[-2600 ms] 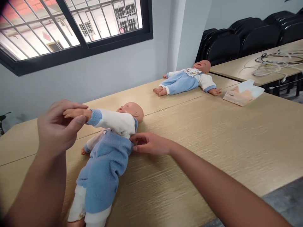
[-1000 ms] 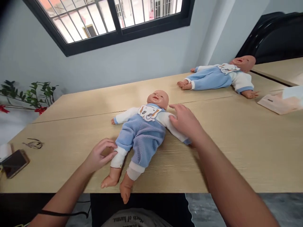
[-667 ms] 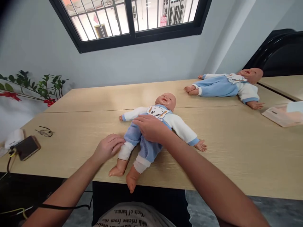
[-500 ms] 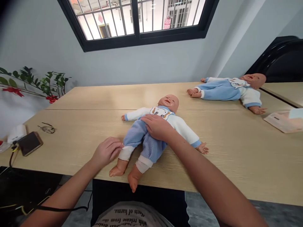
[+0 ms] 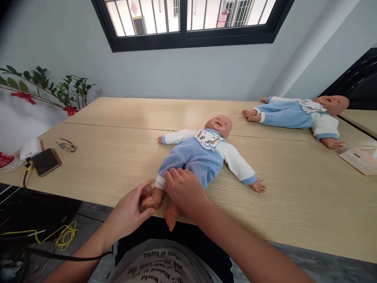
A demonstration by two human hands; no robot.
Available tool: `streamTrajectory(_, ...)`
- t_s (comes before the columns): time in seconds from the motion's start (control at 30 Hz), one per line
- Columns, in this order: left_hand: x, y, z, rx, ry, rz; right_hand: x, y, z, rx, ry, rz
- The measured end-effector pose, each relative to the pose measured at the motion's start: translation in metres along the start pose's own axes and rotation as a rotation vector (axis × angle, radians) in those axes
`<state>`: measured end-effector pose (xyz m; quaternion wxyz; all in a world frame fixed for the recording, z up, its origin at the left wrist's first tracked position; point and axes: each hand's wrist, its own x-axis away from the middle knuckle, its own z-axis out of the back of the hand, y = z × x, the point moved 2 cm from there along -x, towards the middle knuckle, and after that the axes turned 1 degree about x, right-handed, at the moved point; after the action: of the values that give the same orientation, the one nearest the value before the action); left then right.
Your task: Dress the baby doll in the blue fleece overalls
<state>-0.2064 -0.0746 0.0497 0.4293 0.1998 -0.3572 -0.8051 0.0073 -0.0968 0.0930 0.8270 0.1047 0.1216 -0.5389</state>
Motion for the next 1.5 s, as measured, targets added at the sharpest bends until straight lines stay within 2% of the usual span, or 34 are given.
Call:
streamTrajectory(0.13,0.0,0.005,-0.018,-0.103,0.117,0.026,-0.004,-0.008,-0.001,0.024,-0.005,0.041)
streamTrajectory(0.3,0.004,-0.008,-0.033,-0.122,0.284,-0.069,-0.007,-0.015,-0.003,0.063,-0.051,0.022)
streamTrajectory(0.4,0.005,-0.013,-0.035,-0.061,0.314,-0.099,-0.005,-0.021,-0.007,0.059,-0.013,0.016)
streamTrajectory(0.5,0.001,-0.014,-0.031,0.022,0.273,-0.092,0.0,-0.029,-0.009,0.008,0.049,0.058)
streamTrajectory(0.57,-0.002,-0.014,-0.026,0.141,0.229,-0.018,0.004,-0.03,-0.008,-0.038,0.074,0.003)
streamTrajectory(0.7,-0.007,-0.011,-0.016,0.628,0.125,0.203,0.013,-0.025,-0.003,-0.097,0.083,-0.25)
streamTrajectory(0.77,-0.009,-0.007,-0.015,0.872,0.072,0.261,0.016,-0.025,-0.001,-0.086,0.071,-0.3)
streamTrajectory(0.87,-0.009,0.0,-0.016,1.097,-0.007,0.274,0.018,-0.03,0.0,-0.059,0.083,-0.33)
streamTrajectory(0.97,-0.009,0.003,-0.018,1.151,-0.061,0.25,0.017,-0.036,0.0,-0.047,0.108,-0.338)
streamTrajectory(1.07,-0.01,0.0,-0.016,1.016,-0.069,0.252,0.02,-0.032,0.002,-0.07,0.145,-0.327)
streamTrajectory(1.23,-0.014,-0.008,-0.007,0.379,0.105,0.127,0.058,0.001,0.012,-0.157,0.391,-0.317)
streamTrajectory(1.3,-0.015,-0.01,-0.007,0.207,0.136,0.044,0.08,0.009,0.009,-0.194,0.39,-0.324)
streamTrajectory(1.4,-0.015,-0.014,-0.01,0.016,0.185,-0.086,0.108,0.007,-0.006,-0.24,0.336,-0.364)
streamTrajectory(1.5,-0.01,-0.015,-0.012,-0.17,0.318,-0.186,0.121,-0.001,-0.019,-0.214,0.347,-0.424)
